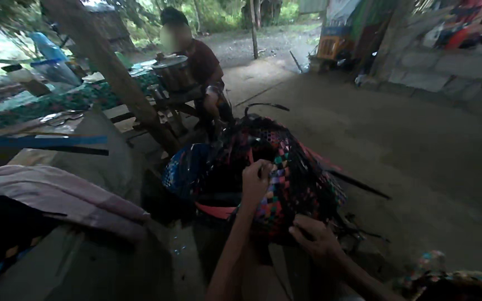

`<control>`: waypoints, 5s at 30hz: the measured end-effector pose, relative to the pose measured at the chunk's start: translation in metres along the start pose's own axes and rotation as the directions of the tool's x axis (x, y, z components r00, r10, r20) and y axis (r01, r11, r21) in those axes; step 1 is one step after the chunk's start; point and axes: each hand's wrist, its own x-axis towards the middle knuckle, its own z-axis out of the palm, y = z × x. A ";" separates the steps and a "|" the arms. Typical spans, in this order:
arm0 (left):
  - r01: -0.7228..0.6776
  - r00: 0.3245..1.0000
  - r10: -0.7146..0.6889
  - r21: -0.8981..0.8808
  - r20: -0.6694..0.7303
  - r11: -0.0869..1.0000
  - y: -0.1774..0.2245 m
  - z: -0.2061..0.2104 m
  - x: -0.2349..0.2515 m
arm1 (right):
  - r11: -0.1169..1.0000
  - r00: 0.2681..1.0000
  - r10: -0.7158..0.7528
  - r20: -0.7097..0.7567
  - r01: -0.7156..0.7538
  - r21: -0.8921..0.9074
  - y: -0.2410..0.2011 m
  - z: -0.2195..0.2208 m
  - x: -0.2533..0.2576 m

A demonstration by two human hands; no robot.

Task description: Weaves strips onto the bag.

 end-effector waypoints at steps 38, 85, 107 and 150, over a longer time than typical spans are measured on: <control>-0.130 0.903 0.208 -0.222 0.376 0.966 0.010 -0.007 -0.032 | 0.829 0.896 -0.425 0.126 0.442 -0.344 0.023 -0.063 0.084; -0.138 0.936 0.053 0.224 0.349 0.965 0.023 -0.008 -0.051 | 0.960 0.977 0.210 -0.031 -0.212 -0.180 0.026 -0.033 0.063; 0.012 0.982 -0.014 0.009 0.187 1.000 -0.008 -0.004 -0.043 | 0.954 0.895 -0.230 0.383 0.286 -0.095 0.077 -0.121 0.065; 0.260 0.934 -0.172 -0.267 0.314 0.928 0.014 -0.002 -0.041 | 0.826 0.932 -0.363 0.002 0.323 -0.462 0.039 -0.019 0.074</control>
